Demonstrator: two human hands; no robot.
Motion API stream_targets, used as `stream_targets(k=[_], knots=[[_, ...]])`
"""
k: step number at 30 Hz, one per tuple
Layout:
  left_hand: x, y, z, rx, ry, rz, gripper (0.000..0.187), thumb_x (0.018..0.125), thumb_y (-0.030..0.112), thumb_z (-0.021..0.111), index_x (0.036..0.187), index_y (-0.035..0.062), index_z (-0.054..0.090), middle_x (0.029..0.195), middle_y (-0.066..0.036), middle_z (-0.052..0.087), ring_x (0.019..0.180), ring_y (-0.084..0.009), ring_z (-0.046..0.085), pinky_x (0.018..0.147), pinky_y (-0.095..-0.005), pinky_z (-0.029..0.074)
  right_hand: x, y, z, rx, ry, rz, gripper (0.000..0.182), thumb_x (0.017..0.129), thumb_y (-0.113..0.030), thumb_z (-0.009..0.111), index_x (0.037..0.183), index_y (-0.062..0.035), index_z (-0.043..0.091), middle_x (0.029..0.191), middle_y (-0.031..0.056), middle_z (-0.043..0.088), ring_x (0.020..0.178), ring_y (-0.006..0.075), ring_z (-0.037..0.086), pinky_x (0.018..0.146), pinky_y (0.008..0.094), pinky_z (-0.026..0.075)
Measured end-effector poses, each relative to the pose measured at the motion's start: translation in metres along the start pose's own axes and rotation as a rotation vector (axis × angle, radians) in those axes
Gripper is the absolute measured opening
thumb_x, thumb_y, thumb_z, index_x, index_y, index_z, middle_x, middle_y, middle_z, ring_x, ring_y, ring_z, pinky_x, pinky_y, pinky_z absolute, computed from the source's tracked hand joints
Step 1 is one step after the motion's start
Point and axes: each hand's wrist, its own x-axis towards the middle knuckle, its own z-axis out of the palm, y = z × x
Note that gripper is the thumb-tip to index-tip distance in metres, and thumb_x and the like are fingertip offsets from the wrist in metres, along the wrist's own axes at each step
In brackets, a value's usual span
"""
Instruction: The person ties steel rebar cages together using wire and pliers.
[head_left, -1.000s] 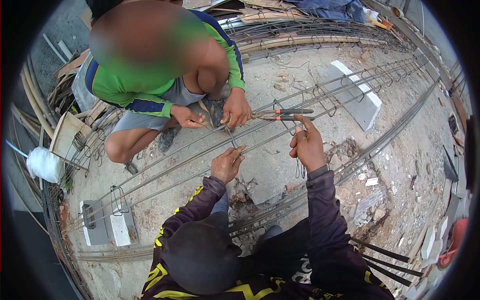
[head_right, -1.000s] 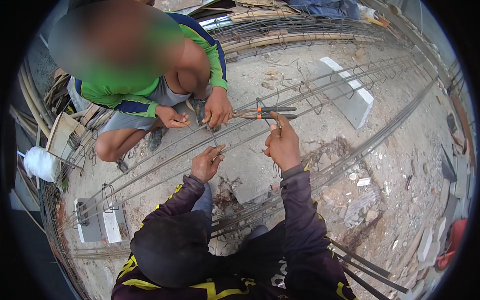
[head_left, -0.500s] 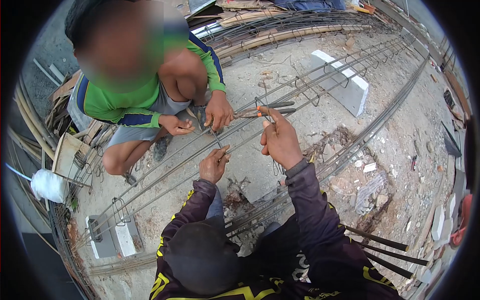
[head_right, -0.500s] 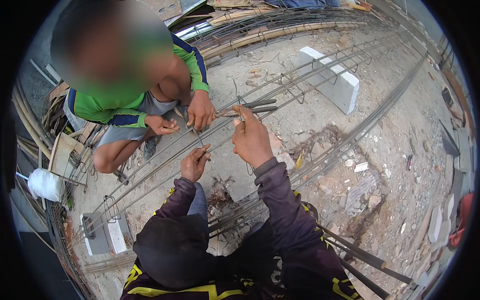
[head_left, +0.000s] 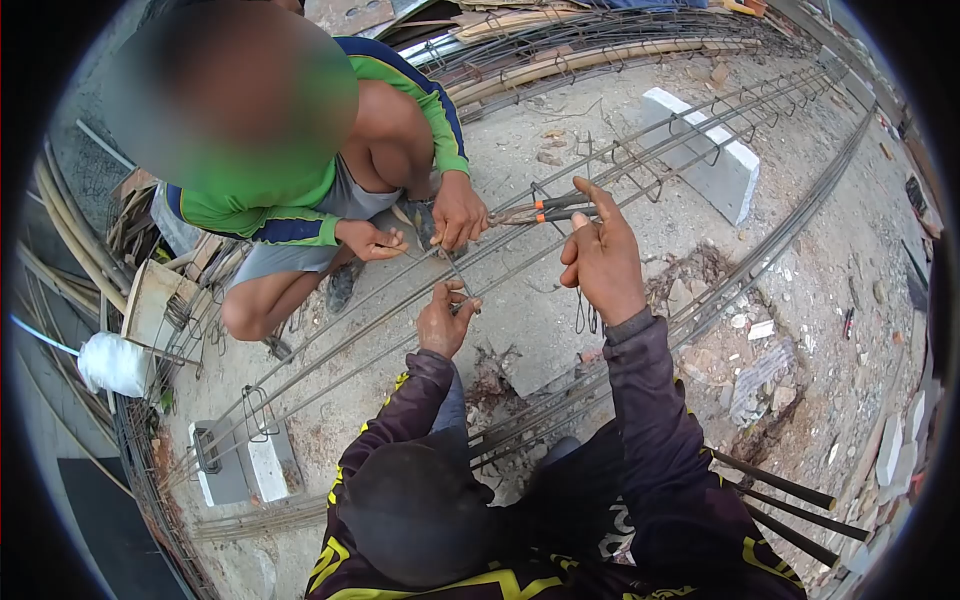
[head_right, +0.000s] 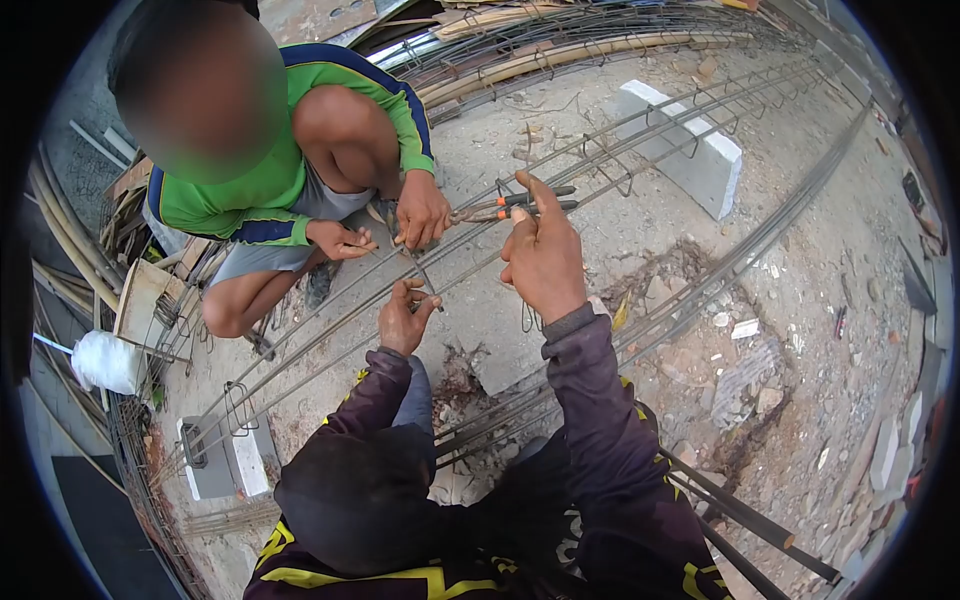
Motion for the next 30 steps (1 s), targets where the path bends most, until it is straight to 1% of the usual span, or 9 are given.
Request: stream_targets(k=[5, 9, 12, 15, 16, 20, 23, 24, 30], knots=[[0.006, 0.002, -0.004, 0.001, -0.062, -0.076, 0.043, 0.081, 0.034, 0.078, 0.105, 0.0040, 0.059, 0.085, -0.011, 0.070, 0.079, -0.0274, 0.069, 0.068, -0.0371, 0.052, 0.000, 0.000, 0.001, 0.027, 0.007, 0.000, 0.042, 0.100, -0.007, 0.041, 0.142, -0.0102, 0.042, 0.062, 0.0044, 0.055, 0.044, 0.0111, 0.053, 0.046, 0.0295, 0.046], [0.011, 0.002, -0.011, 0.014, -0.165, -0.114, 0.042, 0.082, 0.043, 0.073, 0.100, 0.0046, 0.067, 0.087, -0.011, 0.071, 0.079, -0.0268, 0.069, 0.070, -0.0386, 0.052, 0.000, -0.001, 0.002, 0.041, 0.017, 0.016, 0.043, 0.100, -0.007, 0.040, 0.143, -0.0104, 0.042, 0.062, 0.0036, 0.052, 0.044, 0.0097, 0.050, 0.046, 0.0290, 0.045], [0.014, -0.001, -0.012, 0.077, -0.236, -0.105, 0.043, 0.085, 0.047, 0.069, 0.096, 0.0054, 0.070, 0.075, -0.009, 0.067, 0.069, -0.0216, 0.064, 0.065, -0.0359, 0.048, -0.003, -0.006, 0.002, 0.034, -0.003, 0.004, 0.043, 0.101, -0.007, 0.040, 0.143, -0.0104, 0.041, 0.062, 0.0034, 0.051, 0.044, 0.0095, 0.048, 0.047, 0.0286, 0.045], [0.013, 0.016, -0.020, 0.009, -0.289, -0.146, 0.042, 0.086, 0.047, 0.068, 0.093, 0.0056, 0.071, 0.073, -0.010, 0.066, 0.067, -0.0218, 0.062, 0.064, -0.0369, 0.047, -0.003, -0.005, 0.003, 0.047, 0.006, 0.000, 0.043, 0.101, -0.008, 0.040, 0.143, -0.0101, 0.041, 0.062, 0.0035, 0.051, 0.043, 0.0097, 0.048, 0.046, 0.0285, 0.044], [0.014, 0.014, -0.020, -0.008, -0.309, -0.173, 0.045, 0.086, 0.048, 0.068, 0.096, 0.0047, 0.071, 0.075, -0.010, 0.068, 0.069, -0.0226, 0.063, 0.066, -0.0366, 0.048, -0.004, -0.003, 0.002, 0.048, 0.000, 0.000, 0.043, 0.101, -0.008, 0.040, 0.143, -0.0099, 0.041, 0.061, 0.0035, 0.051, 0.043, 0.0098, 0.049, 0.046, 0.0287, 0.044], [0.014, 0.005, -0.014, 0.076, -0.224, -0.092, 0.050, 0.086, 0.052, 0.065, 0.100, 0.0052, 0.072, 0.078, -0.010, 0.070, 0.072, -0.0192, 0.065, 0.070, -0.0340, 0.048, -0.004, -0.007, 0.005, 0.051, -0.004, -0.023, 0.043, 0.100, -0.007, 0.040, 0.143, -0.0095, 0.042, 0.060, 0.0034, 0.051, 0.043, 0.0105, 0.050, 0.046, 0.0293, 0.045], [0.014, 0.016, -0.021, -0.042, -0.301, -0.169, 0.050, 0.088, 0.054, 0.062, 0.095, 0.0060, 0.073, 0.077, -0.008, 0.069, 0.069, -0.0175, 0.064, 0.068, -0.0341, 0.048, -0.006, -0.008, 0.005, 0.048, 0.001, -0.023, 0.043, 0.100, -0.007, 0.040, 0.142, -0.0102, 0.043, 0.059, 0.0035, 0.052, 0.043, 0.0110, 0.051, 0.046, 0.0295, 0.045], [0.016, 0.018, -0.023, -0.022, -0.326, -0.200, 0.051, 0.089, 0.055, 0.059, 0.087, 0.0067, 0.074, 0.074, -0.007, 0.068, 0.066, -0.0166, 0.061, 0.067, -0.0346, 0.047, -0.006, -0.007, 0.005, 0.046, 0.002, -0.023, 0.043, 0.100, -0.007, 0.040, 0.142, -0.0105, 0.043, 0.059, 0.0035, 0.052, 0.043, 0.0111, 0.051, 0.046, 0.0295, 0.045], [0.021, 0.011, -0.020, -0.060, -0.356, -0.186, 0.051, 0.090, 0.054, 0.060, 0.079, 0.0057, 0.074, 0.070, -0.006, 0.067, 0.064, -0.0145, 0.057, 0.067, -0.0338, 0.046, -0.004, -0.005, 0.003, 0.079, -0.005, -0.035, 0.045, 0.100, -0.007, 0.041, 0.145, -0.0137, 0.041, 0.058, 0.0035, 0.052, 0.042, 0.0112, 0.051, 0.044, 0.0291, 0.045]])
